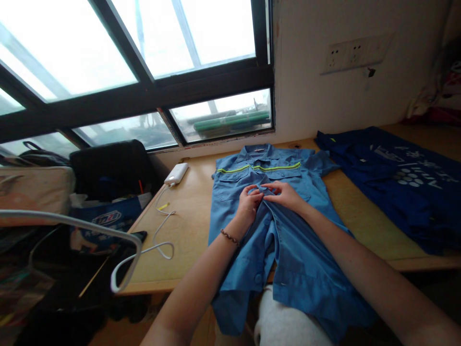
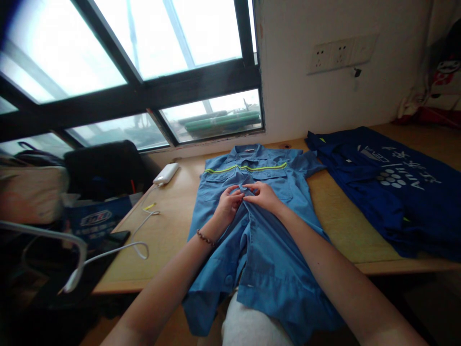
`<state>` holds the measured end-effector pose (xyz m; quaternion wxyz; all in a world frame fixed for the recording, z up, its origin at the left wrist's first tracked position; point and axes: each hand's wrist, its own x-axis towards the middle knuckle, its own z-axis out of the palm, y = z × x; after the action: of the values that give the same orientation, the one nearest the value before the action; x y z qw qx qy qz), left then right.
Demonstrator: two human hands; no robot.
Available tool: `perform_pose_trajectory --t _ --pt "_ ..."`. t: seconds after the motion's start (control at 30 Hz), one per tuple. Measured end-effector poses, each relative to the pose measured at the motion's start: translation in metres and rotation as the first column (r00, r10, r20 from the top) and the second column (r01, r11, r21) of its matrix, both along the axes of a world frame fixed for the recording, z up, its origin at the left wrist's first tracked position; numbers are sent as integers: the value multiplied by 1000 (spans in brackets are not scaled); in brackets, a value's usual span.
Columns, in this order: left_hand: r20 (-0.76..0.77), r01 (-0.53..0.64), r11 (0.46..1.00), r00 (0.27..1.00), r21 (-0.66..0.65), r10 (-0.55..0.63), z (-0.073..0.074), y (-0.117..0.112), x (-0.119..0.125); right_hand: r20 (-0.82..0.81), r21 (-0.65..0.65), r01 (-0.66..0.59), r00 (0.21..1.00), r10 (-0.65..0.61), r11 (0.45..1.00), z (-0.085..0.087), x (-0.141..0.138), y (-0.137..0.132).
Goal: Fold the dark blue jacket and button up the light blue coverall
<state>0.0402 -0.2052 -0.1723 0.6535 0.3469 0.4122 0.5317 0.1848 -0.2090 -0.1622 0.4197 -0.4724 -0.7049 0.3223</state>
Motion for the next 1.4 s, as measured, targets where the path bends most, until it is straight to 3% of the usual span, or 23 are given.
perform_pose_trajectory --t 0.1,0.2,0.3,0.43,0.5,0.57,0.7,0.77,0.83,0.93,1.03,1.13,1.2,1.3,1.4 --pt "-61 13 999 998 39 -11 -5 5 -1 105 109 120 986 -132 987 6 -1 -2" --pt "-237 97 987 969 131 -64 -10 11 -2 211 233 240 934 -290 943 16 -7 -16" --pt "-412 157 957 910 244 -44 -15 16 -2 436 140 247 854 -284 959 16 -20 -43" --pt "-483 193 927 875 323 -14 -23 27 -1 710 37 322 658 -252 946 5 -27 -75" --pt "-500 187 918 866 349 13 -27 37 -2 750 11 316 625 -217 949 3 -23 -76" --pt "-518 169 910 854 378 57 -28 49 -3 742 -16 293 644 -185 956 3 -17 -67" --pt "-526 139 908 844 395 100 -25 75 -5 528 -105 272 830 -178 957 -8 -5 -31" --pt "-524 148 914 848 378 80 -22 84 -4 291 -204 271 934 -205 941 -16 0 -15" --pt "-537 190 911 843 366 40 -18 90 -4 11 -333 229 971 -239 915 -22 5 -6" --pt "-590 246 911 807 331 -4 -8 88 -3 -356 -510 43 898 -257 859 -20 12 -3" --pt "-665 266 906 746 328 22 3 72 -6 -558 -611 -145 776 -294 778 -11 17 -6" --pt "-752 367 833 654 413 84 9 44 -14 -630 -660 -270 707 -322 701 -5 20 -7" --pt "-817 474 794 575 381 49 8 24 -20 -648 -669 -304 685 -332 678 -3 20 -7" --pt "-876 555 777 483 296 -11 1 6 -26 -665 -663 -329 671 -328 672 -3 20 -8" --pt "-886 539 790 463 292 11 -3 1 -30 -678 -633 -358 684 -269 686 -2 20 -9"
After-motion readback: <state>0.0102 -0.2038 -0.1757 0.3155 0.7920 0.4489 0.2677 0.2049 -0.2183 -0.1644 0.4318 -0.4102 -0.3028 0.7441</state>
